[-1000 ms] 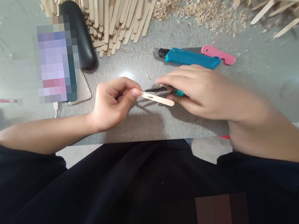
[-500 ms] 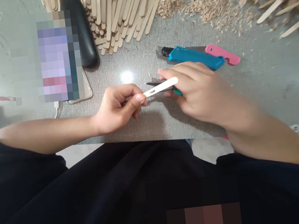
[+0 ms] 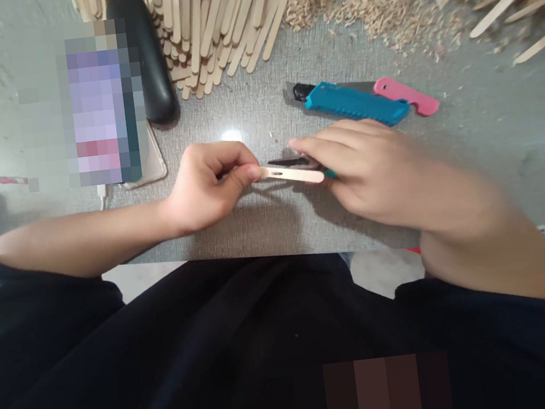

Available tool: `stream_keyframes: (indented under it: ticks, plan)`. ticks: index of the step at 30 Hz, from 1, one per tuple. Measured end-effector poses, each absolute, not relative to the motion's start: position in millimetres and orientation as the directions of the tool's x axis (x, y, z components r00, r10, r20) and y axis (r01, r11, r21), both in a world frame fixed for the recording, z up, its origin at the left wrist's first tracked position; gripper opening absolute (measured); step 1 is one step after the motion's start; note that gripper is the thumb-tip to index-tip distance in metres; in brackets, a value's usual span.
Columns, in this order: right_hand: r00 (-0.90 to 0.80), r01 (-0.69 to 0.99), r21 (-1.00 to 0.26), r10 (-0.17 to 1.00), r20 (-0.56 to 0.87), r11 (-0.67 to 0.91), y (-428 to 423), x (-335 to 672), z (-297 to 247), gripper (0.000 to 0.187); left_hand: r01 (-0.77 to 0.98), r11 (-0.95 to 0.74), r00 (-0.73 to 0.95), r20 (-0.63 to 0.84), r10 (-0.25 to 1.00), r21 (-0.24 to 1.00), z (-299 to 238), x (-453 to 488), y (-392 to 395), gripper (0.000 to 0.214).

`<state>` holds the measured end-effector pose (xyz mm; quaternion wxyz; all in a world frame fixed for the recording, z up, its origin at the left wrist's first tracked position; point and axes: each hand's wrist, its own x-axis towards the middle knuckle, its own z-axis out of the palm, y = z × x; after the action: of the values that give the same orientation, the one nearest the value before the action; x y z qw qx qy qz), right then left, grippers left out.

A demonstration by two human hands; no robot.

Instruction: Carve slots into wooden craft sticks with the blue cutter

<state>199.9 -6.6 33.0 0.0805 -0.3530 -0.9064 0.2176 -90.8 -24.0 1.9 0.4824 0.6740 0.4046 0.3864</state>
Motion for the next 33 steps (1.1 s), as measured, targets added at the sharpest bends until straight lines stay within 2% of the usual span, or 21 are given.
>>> stream_keyframes:
  ticks: [5,11,18,23,26,29,33]
  plan:
    - [-0.743,0.609,-0.448,0.668,-0.036,0.654,-5.2,201.6,32.8,0.041,0.227,-0.162,0.383,0.065,0.921,0.960,3.1,-91.8,-20.4,0.033]
    - [-0.794,0.581,-0.503,0.581,-0.179,0.640,6.1,201.1,34.4,0.029,0.218,-0.194,0.351,0.109,0.930,0.956,3.3,-91.9,-21.8,0.037]
    - [-0.777,0.610,-0.488,0.591,-0.216,0.624,8.0,201.4,37.0,0.026,0.236,-0.197,0.359,0.103,0.928,0.951,3.8,-92.2,-19.9,0.032]
    - [-0.764,0.639,-0.403,0.598,-0.241,0.655,8.6,198.0,43.2,0.014,0.206,-0.220,0.386,0.128,0.914,0.953,2.5,-93.3,-21.2,0.029]
    - [-0.719,0.695,-0.339,0.595,-0.359,0.635,9.7,193.3,51.1,0.016,0.158,-0.244,0.398,0.164,0.902,0.957,0.0,-92.8,-20.7,0.028]
    - [-0.720,0.688,-0.337,0.549,-0.424,0.642,11.9,190.6,55.9,0.019,0.004,-0.219,0.425,0.196,0.884,0.976,-1.5,-90.4,-19.8,0.034]
    - [-0.822,0.568,-0.459,0.447,-0.352,0.683,14.3,191.2,52.6,0.019,-0.180,0.040,0.586,0.074,0.807,0.983,2.8,-84.6,-23.9,0.050]
